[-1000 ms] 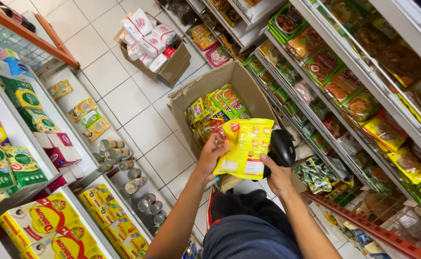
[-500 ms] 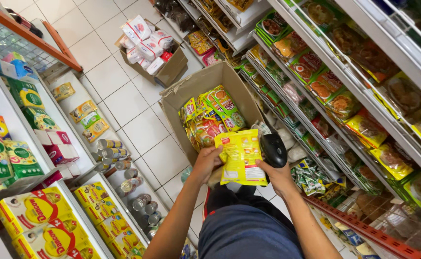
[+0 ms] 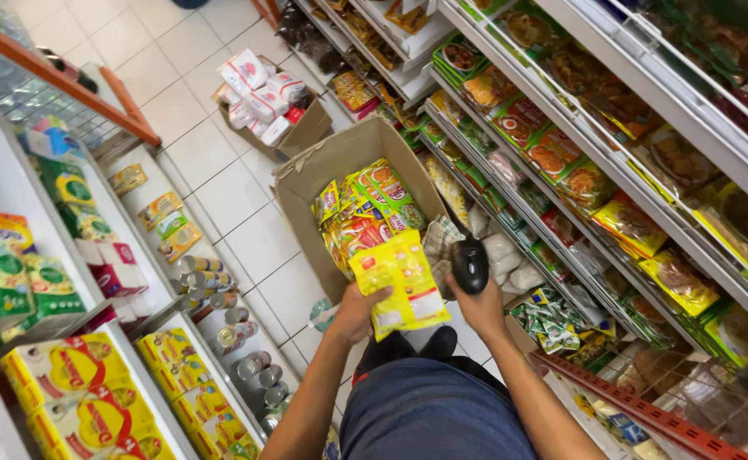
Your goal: The person uses a handheld scanner to scan individual packets of food seasoning taken from a cardboard box, then places the scanned items onto a grocery store shelf.
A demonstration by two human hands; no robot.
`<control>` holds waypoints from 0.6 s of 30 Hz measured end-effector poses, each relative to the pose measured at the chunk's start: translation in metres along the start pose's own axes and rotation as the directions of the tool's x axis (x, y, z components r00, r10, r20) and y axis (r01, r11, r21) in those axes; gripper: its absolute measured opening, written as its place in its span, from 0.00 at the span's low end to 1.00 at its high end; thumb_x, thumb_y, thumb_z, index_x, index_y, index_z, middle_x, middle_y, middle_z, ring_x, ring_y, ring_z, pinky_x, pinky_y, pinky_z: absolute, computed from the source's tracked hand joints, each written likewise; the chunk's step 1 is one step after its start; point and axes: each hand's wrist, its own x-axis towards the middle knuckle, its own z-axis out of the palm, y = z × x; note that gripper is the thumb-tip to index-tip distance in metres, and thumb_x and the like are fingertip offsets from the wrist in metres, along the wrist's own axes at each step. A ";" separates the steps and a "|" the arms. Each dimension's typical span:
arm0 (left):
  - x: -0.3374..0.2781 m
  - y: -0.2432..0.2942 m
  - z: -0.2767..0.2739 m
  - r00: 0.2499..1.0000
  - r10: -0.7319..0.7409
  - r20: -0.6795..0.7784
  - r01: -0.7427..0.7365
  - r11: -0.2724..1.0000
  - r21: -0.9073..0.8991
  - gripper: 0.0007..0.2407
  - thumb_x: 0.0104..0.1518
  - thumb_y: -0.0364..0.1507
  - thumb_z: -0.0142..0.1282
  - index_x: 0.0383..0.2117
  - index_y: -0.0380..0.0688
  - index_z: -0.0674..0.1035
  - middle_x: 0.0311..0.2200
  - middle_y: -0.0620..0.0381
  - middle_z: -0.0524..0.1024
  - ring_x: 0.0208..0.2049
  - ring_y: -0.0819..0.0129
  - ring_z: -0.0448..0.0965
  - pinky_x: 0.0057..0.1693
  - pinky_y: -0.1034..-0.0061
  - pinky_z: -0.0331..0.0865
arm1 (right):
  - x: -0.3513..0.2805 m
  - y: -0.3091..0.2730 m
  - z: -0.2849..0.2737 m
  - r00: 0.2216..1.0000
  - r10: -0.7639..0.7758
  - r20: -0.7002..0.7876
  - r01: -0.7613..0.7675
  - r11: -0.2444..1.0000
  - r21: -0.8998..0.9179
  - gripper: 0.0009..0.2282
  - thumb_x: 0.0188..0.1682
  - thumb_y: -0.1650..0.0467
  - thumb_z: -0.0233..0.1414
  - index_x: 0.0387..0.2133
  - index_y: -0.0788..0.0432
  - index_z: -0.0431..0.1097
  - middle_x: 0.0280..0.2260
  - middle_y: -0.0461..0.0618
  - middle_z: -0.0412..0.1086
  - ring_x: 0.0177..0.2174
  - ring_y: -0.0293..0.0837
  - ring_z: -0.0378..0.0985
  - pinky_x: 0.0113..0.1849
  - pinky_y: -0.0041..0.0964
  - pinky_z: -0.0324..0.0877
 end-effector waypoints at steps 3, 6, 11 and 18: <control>-0.005 0.009 -0.013 0.998 0.036 -0.042 -0.038 0.999 -0.038 0.16 0.57 0.21 0.58 0.52 0.32 0.75 0.49 0.46 0.81 0.47 0.56 0.83 0.55 0.59 0.76 | 0.018 0.011 0.011 0.968 -0.216 -0.128 0.201 0.972 -0.120 0.17 0.43 0.61 0.67 0.37 0.62 0.76 0.35 0.59 0.77 0.38 0.54 0.79 0.42 0.46 0.71; -0.008 0.005 -0.015 0.996 0.023 -0.090 -0.029 0.998 -0.063 0.15 0.58 0.23 0.58 0.52 0.33 0.76 0.47 0.45 0.81 0.46 0.55 0.84 0.54 0.58 0.77 | 0.032 0.030 0.033 0.977 -0.124 -0.171 0.104 0.987 -0.125 0.21 0.35 0.62 0.72 0.33 0.64 0.74 0.32 0.60 0.77 0.34 0.56 0.79 0.39 0.49 0.70; -0.008 -0.014 0.001 0.990 0.004 -0.142 -0.041 0.965 -0.258 0.19 0.63 0.37 0.52 0.55 0.36 0.74 0.51 0.46 0.79 0.50 0.54 0.81 0.57 0.58 0.75 | 0.048 0.060 0.042 0.988 0.003 -0.151 0.014 0.994 0.112 0.14 0.37 0.69 0.66 0.35 0.62 0.74 0.31 0.52 0.77 0.32 0.47 0.78 0.37 0.44 0.72; -0.003 -0.010 0.024 0.996 -0.018 -0.088 -0.011 0.945 -0.326 0.25 0.65 0.45 0.44 0.59 0.38 0.70 0.56 0.44 0.76 0.54 0.53 0.79 0.59 0.57 0.73 | 0.023 0.018 -0.031 0.953 0.126 -0.276 -0.051 0.963 0.263 0.16 0.41 0.69 0.67 0.38 0.64 0.72 0.33 0.48 0.73 0.31 0.42 0.74 0.36 0.40 0.70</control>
